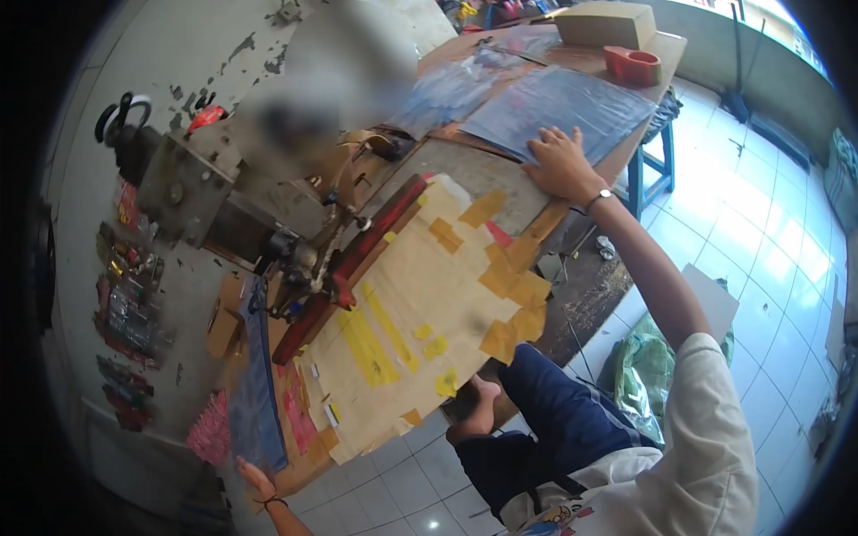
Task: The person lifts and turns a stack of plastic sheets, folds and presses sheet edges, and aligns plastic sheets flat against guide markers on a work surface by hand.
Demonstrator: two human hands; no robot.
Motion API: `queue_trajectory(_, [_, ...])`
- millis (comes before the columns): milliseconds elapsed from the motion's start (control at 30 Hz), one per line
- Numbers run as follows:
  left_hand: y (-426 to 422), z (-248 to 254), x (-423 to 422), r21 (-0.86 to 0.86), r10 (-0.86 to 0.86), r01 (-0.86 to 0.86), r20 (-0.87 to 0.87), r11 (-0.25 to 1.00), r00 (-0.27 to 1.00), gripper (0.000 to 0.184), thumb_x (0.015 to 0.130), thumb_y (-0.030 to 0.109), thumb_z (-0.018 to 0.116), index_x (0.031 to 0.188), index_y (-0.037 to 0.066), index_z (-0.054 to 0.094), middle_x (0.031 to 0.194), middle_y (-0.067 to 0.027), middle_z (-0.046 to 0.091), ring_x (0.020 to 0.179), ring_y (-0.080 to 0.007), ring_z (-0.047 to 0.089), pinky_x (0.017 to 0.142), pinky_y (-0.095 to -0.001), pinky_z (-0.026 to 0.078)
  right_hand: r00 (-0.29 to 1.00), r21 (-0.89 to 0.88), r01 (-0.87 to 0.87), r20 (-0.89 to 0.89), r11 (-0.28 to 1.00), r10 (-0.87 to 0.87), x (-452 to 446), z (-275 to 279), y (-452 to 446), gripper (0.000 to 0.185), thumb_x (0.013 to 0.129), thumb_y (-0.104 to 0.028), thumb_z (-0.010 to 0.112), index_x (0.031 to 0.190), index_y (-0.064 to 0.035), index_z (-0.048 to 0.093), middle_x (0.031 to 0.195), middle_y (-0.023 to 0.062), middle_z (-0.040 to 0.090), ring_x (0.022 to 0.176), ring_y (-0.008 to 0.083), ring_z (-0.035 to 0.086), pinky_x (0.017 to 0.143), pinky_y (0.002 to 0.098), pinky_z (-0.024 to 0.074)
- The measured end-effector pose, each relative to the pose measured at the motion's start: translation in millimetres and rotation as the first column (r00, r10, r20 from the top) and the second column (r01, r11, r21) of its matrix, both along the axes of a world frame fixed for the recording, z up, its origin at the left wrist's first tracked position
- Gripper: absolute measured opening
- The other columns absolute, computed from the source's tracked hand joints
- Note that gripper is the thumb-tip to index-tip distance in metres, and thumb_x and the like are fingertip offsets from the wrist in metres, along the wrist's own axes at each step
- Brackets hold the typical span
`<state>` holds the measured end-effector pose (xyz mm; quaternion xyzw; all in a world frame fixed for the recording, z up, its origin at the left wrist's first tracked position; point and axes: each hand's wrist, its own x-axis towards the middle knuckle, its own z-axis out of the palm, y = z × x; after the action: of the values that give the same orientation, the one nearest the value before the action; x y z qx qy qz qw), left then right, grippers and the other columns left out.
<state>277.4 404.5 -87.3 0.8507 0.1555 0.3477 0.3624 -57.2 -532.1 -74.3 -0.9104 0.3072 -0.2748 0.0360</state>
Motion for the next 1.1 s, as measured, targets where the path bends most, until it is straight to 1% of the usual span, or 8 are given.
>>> queue_trajectory(133, [-80.8,31.1,-20.1,0.119,-0.093,0.055,0.336,0.991,0.937,0.048,0.104,0.037,0.046,0.115,-0.01,0.054,0.107,-0.0206,0.059,0.095,-0.0311,0.056,0.091,-0.0392,0.043,0.997,0.17,-0.018,-0.075,0.985,0.031,-1.0,30.6,1.1,0.036,0.095,-0.031,0.055,0.115,-0.003,0.067,0.127,0.0212,0.061,0.121,0.0375,0.055,0.106,0.0597,0.0358])
queue_trajectory(267, [-257.8,88.6,-81.0,0.264,-0.528,0.459,0.366,0.848,0.766,0.029,0.106,0.025,0.046,0.1,-0.004,0.052,0.09,-0.0061,0.049,0.082,-0.014,0.045,0.076,-0.0286,0.041,0.982,0.221,-0.173,-0.038,0.96,0.186,3.8,40.7,-50.0,0.029,0.095,-0.026,0.056,0.099,-0.001,0.071,0.098,0.0211,0.07,0.091,0.0388,0.066,0.087,0.0464,0.0511])
queue_trajectory(333, [-344.7,110.0,-124.6,0.489,-0.794,0.648,0.18,0.584,0.581,0.021,0.102,0.018,0.049,0.094,0.0,0.056,0.078,-0.0025,0.049,0.072,-0.011,0.045,0.065,-0.0292,0.042,0.939,0.069,-0.343,0.04,0.937,0.341,1.9,37.1,-77.9,0.028,0.091,-0.027,0.06,0.095,-0.0026,0.073,0.09,0.0224,0.07,0.084,0.0403,0.067,0.08,0.0424,0.054])
queue_trajectory(433, [-452.1,131.3,-182.4,0.535,-0.924,0.836,-0.248,0.119,0.291,0.014,0.093,0.016,0.058,0.088,0.003,0.064,0.066,-0.0147,0.059,0.055,-0.0249,0.061,0.052,-0.035,0.045,0.98,0.214,-0.197,0.071,0.957,0.186,0.8,47.2,-65.0,0.022,0.086,-0.023,0.066,0.088,-0.0034,0.074,0.086,0.0202,0.07,0.083,0.0384,0.068,0.079,0.0435,0.0543])
queue_trajectory(600, [-588.4,118.6,-225.0,0.485,-0.934,0.811,-0.297,-0.328,-0.2,0.015,0.09,0.018,0.064,0.091,0.003,0.067,0.07,-0.0129,0.062,0.057,-0.0256,0.06,0.054,-0.0351,0.047,0.965,-0.174,-0.25,-0.123,0.952,0.231,27.4,11.2,-82.2,0.021,0.073,-0.024,0.075,0.082,-0.0053,0.072,0.082,0.0195,0.069,0.081,0.0395,0.068,0.079,0.0457,0.0554])
queue_trajectory(733, [-686.0,101.5,-223.7,0.418,-0.897,0.795,-0.256,-0.439,-0.36,0.019,0.088,0.02,0.066,0.096,0.002,0.066,0.083,-0.0152,0.065,0.07,-0.0282,0.064,0.065,-0.0386,0.051,0.976,0.123,-0.201,-0.065,0.972,0.21,4.6,52.2,-44.9,0.028,0.073,-0.031,0.076,0.081,-0.0041,0.073,0.084,0.0176,0.071,0.084,0.0361,0.068,0.079,0.0445,0.0541])
queue_trajectory(900, [-793.6,48.5,-207.4,0.539,-0.952,0.787,-0.221,-0.3,-0.211,0.043,0.088,0.022,0.066,0.124,0.0,0.058,0.132,-0.0196,0.052,0.113,-0.0369,0.058,0.094,-0.041,0.05,0.95,0.354,-0.058,-0.267,0.933,0.16,4.8,99.2,-40.4,0.032,0.079,-0.034,0.07,0.082,-0.0026,0.074,0.088,0.0137,0.074,0.085,0.0289,0.07,0.08,0.0395,0.0539])
queue_trajectory(1100, [-836.9,-1.9,-178.8,0.486,-0.974,0.845,-0.158,-0.221,-0.164,0.054,0.089,0.027,0.065,0.135,0.003,0.052,0.147,-0.0194,0.041,0.128,-0.0383,0.048,0.106,-0.0445,0.041,0.862,0.474,-0.056,-0.422,0.879,0.282,17.5,106.9,-67.4,0.041,0.091,-0.038,0.06,0.105,0.0001,0.067,0.099,0.0126,0.073,0.083,0.0246,0.072,0.06,0.0355,0.0599])
